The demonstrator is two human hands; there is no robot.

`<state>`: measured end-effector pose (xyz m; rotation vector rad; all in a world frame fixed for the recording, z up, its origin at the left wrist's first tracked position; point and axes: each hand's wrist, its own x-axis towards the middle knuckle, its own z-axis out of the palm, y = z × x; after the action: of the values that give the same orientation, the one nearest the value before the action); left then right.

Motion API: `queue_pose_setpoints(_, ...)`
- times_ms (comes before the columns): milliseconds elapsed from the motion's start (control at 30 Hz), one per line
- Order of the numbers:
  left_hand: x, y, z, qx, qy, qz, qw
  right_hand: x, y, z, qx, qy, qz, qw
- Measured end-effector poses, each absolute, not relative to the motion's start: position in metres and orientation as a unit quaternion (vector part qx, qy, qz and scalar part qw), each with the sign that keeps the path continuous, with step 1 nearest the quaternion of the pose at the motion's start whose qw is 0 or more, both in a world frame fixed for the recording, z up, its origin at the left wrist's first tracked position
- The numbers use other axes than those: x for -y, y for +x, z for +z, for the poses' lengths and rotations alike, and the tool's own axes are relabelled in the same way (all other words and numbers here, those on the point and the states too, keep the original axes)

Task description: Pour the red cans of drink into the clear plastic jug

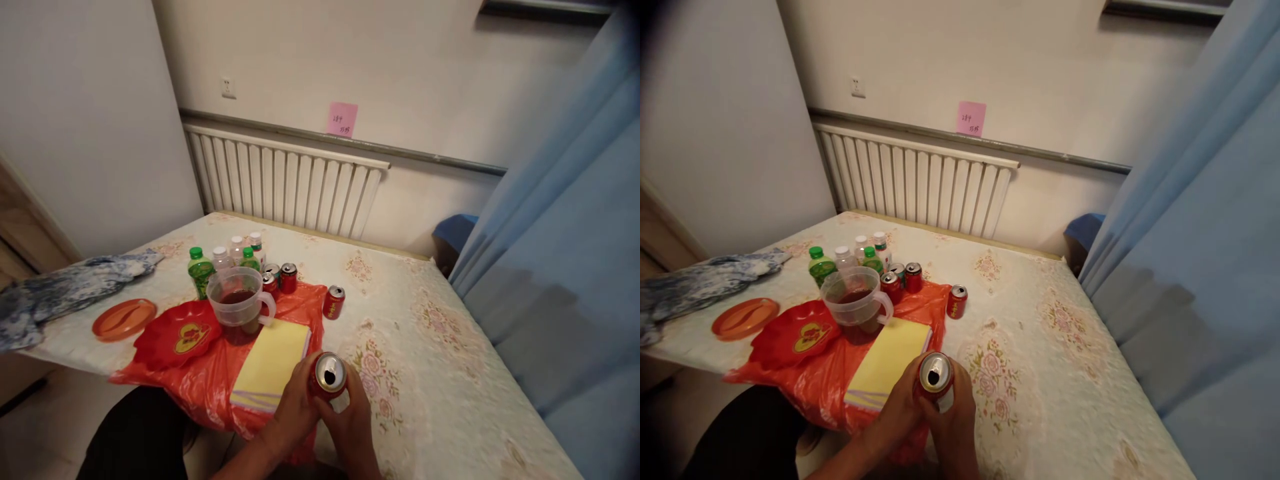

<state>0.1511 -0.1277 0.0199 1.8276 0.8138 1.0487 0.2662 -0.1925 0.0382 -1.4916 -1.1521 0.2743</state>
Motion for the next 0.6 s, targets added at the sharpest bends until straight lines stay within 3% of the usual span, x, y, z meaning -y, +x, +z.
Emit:
queue_pose_setpoints(267,0.133,0.142,0.005,-0.336,0.745,0.389,0.425,0.192,0.276,0.021,0.466,-0.668,0.166,0.556)
queue_pose_setpoints(433,0.119,0.114,-0.027,-0.396,0.815,0.313,0.283,0.199,0.288,0.008,0.405,-0.709,0.172,0.552)
queue_pose_setpoints(600,0.085,0.097,-0.031,-0.446,0.868,0.201,0.086,0.21,0.296,0.0,0.363,-0.738,0.168,0.543)
